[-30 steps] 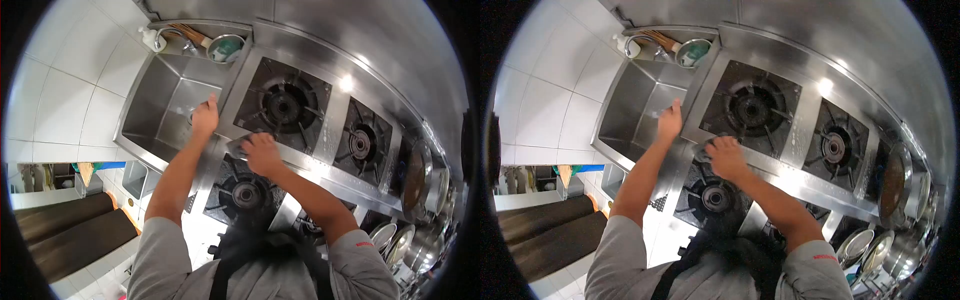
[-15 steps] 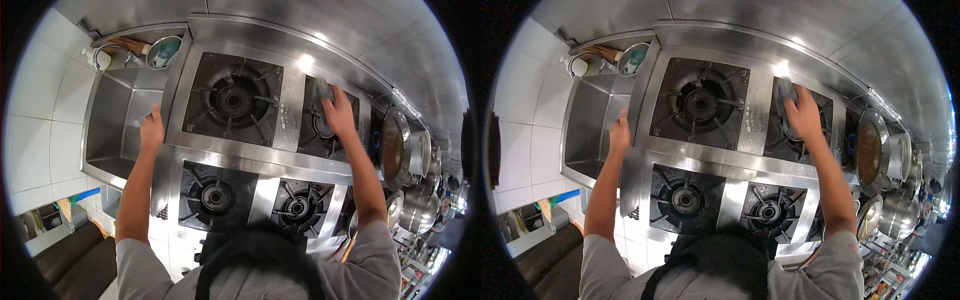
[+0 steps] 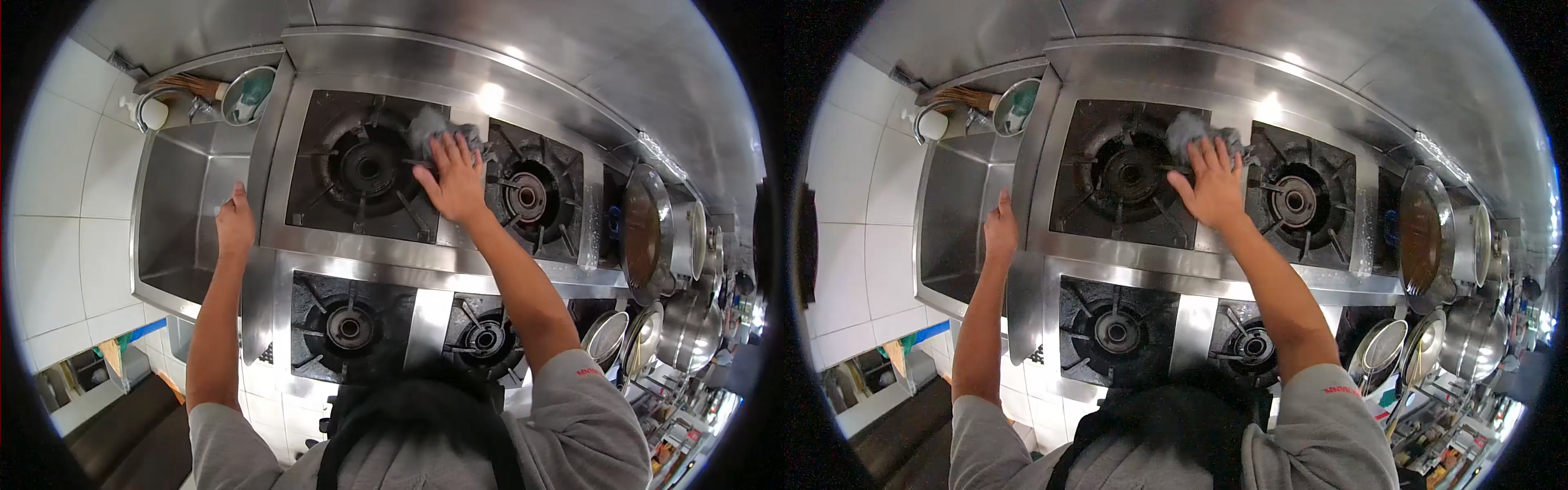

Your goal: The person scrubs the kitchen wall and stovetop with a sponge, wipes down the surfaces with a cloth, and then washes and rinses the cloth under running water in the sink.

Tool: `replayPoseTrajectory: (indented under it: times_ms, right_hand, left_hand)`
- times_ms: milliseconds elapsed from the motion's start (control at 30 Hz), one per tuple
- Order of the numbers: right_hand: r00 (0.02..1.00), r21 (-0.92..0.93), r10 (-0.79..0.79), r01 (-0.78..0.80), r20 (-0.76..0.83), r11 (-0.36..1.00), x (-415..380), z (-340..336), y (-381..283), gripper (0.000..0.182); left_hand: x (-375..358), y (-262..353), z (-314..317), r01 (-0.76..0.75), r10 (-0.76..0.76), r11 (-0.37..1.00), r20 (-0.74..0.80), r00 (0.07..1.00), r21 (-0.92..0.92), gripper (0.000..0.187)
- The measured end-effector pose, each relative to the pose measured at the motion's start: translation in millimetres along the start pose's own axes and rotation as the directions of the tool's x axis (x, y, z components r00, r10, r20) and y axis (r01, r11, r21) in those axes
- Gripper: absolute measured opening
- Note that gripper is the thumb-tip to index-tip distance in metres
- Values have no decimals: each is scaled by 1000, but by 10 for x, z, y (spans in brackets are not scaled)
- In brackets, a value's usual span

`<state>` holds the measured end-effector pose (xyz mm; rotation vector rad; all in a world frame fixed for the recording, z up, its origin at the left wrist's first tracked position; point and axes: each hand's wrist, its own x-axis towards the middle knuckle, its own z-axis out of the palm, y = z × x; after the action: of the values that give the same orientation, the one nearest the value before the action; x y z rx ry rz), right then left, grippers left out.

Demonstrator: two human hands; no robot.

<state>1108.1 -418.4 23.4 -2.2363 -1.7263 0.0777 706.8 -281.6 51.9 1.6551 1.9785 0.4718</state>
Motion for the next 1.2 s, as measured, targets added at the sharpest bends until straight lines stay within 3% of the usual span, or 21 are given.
replayPoseTrajectory:
  times_ms: [67,200,333,433,533,633,733,800,833,900,967,1000,1067,1133,1200]
  right_hand:
    - [993,87,-106,102,50,991,-253,-123,110,79]
    - [1000,54,-17,17,-2,998,-834,-212,-28,75]
    - [998,0,-21,21,61,1000,-1105,-242,-330,76]
    - [985,44,-154,151,73,988,-1071,-178,-433,74]
    - [989,116,-143,139,28,983,-1270,-255,-351,54]
    - [994,132,-114,113,-5,985,-1696,-305,-112,35]
    - [995,167,-76,64,67,984,-1842,-556,-42,33]
    - [994,314,-104,103,-14,944,-1725,-506,-256,33]
    - [976,341,-164,204,-142,918,-1621,-416,-460,36]
    - [955,293,-207,264,-210,919,-1343,-260,-942,40]
    - [964,179,-248,261,-95,948,-1225,53,-1107,36]
    - [975,196,-178,202,-133,960,-1255,23,-1185,33]
    - [983,174,-150,166,-104,971,-1456,-27,-889,30]
    - [983,115,-135,150,-125,982,-1703,61,-406,27]
    - [986,63,-6,17,-169,998,-1968,-66,201,26]
  left_hand:
    - [30,-54,18,-15,15,1000,16,1000,-11,88]
    - [-21,36,-48,-47,46,999,55,997,25,85]
    - [-56,60,-36,-71,71,995,-5,997,68,82]
    - [9,-13,8,-88,89,993,-8,996,75,81]
    - [90,-112,32,-113,108,985,45,993,128,82]
    - [44,-86,27,-111,111,986,4,994,127,81]
    - [51,-102,12,-111,104,983,50,993,149,78]
    - [40,0,21,-94,91,986,33,995,137,77]
    - [11,-5,7,-79,78,987,16,997,141,77]
    - [49,-106,49,-93,90,989,32,995,111,76]
    - [180,-243,96,-112,108,991,60,992,75,75]
    - [204,-258,99,-105,101,991,58,993,77,76]
    - [218,-269,89,-102,100,983,16,995,151,78]
    - [99,-98,14,-66,64,994,33,997,89,79]
    - [135,-174,40,-69,66,995,40,997,78,79]
